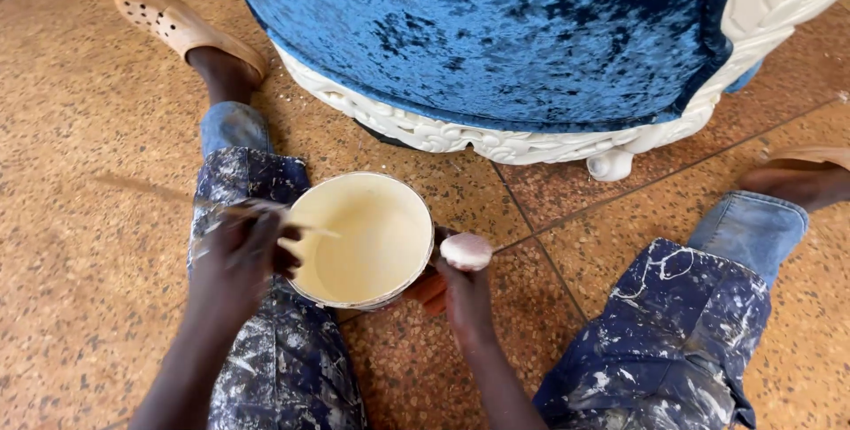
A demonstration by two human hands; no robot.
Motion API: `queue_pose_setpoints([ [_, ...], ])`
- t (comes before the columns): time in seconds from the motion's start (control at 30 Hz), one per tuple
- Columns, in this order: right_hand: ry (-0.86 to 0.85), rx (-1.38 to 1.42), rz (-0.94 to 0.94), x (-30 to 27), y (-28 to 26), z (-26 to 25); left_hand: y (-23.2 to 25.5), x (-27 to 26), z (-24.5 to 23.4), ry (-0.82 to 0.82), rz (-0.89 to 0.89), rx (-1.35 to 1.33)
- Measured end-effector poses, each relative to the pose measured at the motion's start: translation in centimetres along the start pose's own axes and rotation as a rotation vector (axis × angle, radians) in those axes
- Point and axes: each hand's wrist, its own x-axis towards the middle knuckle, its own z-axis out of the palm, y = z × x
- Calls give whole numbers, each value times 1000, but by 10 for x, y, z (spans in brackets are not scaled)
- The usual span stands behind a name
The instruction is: Painting the ornate wooden base of a blue velvet chair using a brush and a sponge.
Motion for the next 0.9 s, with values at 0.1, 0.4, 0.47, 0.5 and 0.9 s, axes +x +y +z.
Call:
queue_pose_setpoints([
  [0.1,163,152,54,3,22,8,-9,-24,-37,152,-7,-250],
  [0.4,38,379,4,10,-6,-31,19,-54,90,-170,24,-759],
  [0.47,184,317,-45,4,-31,-40,24,-37,146,-142,-3,-839],
  [0.5,312,253,-101,-2,-43,-48,25,-36,175,-106,-12,-919],
  [0.9,430,575,-430,41,-67,-88,-13,35,331,-7,338,-975],
])
